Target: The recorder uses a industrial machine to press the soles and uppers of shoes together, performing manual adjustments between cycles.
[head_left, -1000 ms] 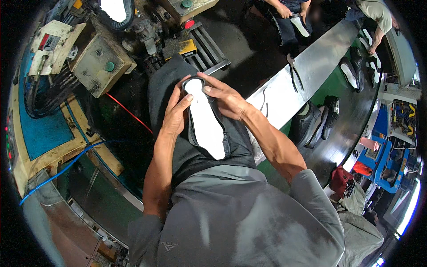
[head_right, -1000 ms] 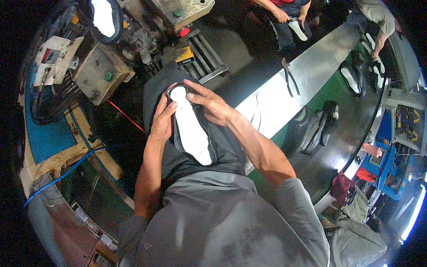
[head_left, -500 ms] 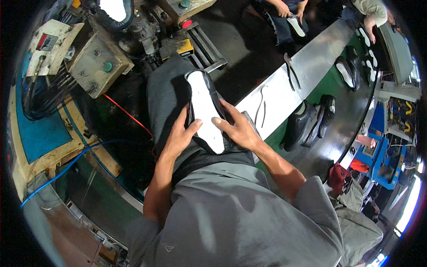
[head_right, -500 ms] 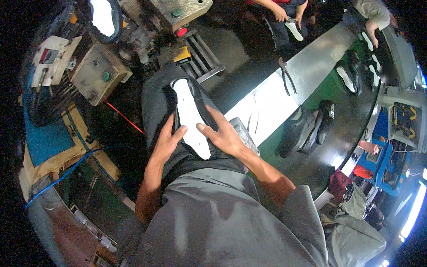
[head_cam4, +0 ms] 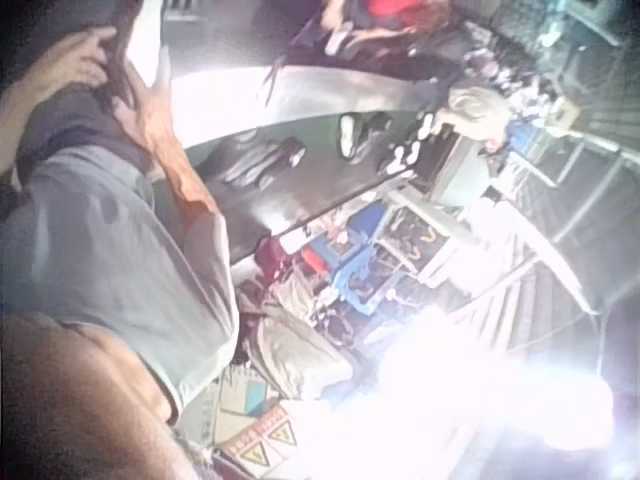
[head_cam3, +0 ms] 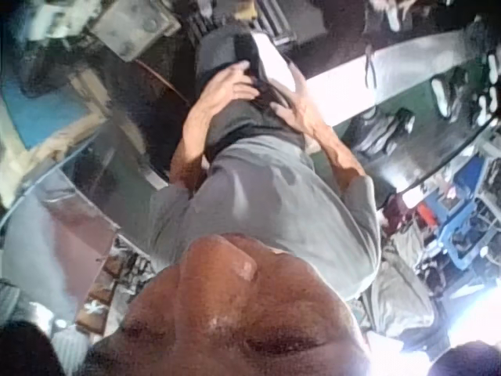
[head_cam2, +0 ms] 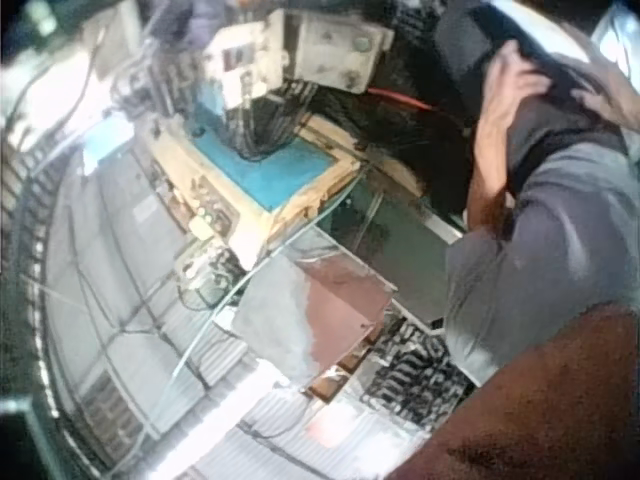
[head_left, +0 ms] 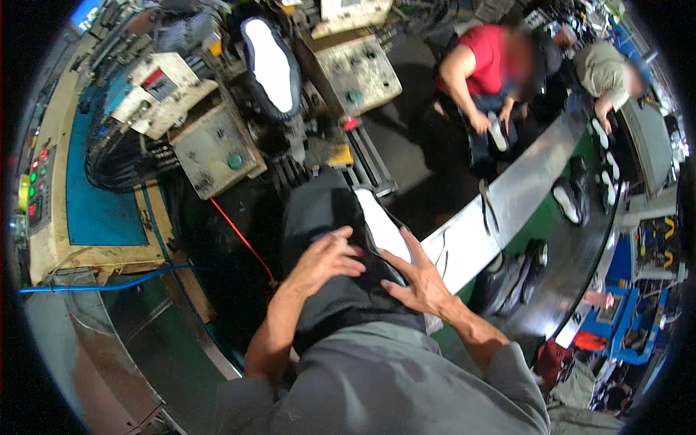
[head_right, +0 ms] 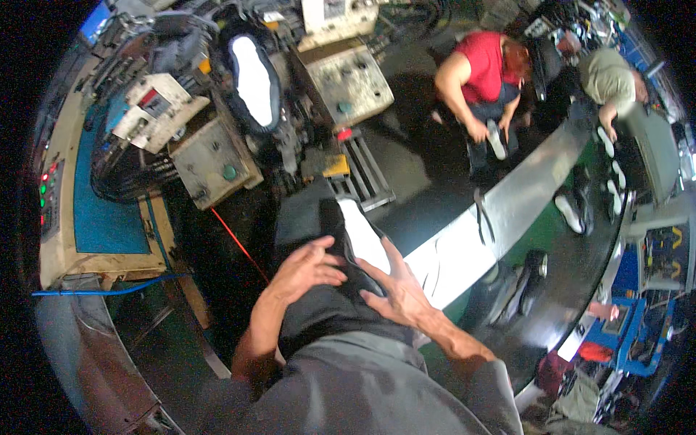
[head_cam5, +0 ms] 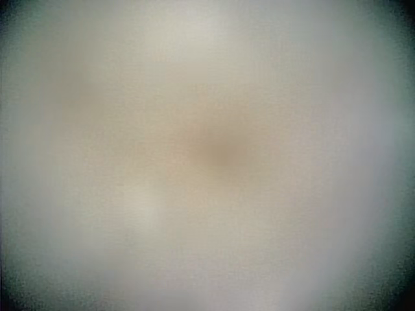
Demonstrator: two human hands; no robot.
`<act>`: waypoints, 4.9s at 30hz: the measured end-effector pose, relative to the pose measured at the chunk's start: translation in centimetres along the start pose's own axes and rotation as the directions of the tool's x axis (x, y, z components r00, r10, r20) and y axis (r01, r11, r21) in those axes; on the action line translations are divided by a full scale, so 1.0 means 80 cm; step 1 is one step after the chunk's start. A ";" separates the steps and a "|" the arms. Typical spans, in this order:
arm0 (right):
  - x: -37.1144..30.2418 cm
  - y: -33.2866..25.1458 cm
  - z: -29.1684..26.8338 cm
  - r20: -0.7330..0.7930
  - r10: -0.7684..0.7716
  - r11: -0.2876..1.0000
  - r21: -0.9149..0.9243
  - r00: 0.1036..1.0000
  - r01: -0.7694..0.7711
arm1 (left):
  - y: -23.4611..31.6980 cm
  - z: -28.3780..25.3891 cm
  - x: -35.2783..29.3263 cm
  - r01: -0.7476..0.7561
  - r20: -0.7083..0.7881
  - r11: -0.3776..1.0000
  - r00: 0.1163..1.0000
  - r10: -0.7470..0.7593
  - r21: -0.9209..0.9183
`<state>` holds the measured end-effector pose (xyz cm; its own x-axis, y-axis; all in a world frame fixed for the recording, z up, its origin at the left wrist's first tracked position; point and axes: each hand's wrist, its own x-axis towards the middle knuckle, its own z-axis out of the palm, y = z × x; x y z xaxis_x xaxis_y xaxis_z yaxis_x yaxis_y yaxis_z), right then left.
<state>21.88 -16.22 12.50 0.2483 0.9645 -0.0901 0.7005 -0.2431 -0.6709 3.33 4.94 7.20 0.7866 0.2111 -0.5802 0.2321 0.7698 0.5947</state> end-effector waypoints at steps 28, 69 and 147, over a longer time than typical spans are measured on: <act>0.498 -0.123 -0.047 -0.340 -0.425 0.900 -0.259 0.839 0.351 | 0.110 -0.118 -0.095 -0.681 -0.398 0.703 0.714 0.576 -0.205; 0.698 -0.157 -0.095 -0.215 -0.689 0.660 -0.581 0.692 0.477 | 0.038 -0.138 0.015 -0.322 -0.261 0.929 0.927 0.270 -0.183; -0.335 0.188 0.082 -0.044 0.996 0.035 0.994 0.083 0.103 | -0.068 0.075 0.148 -0.271 0.112 0.856 0.963 0.247 0.441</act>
<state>21.36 -45.08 -0.02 0.7476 -0.1661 -0.6430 -0.6146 0.1938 -0.7647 14.78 -0.37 0.44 0.8785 0.3259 -0.3493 0.2379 0.3357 0.9115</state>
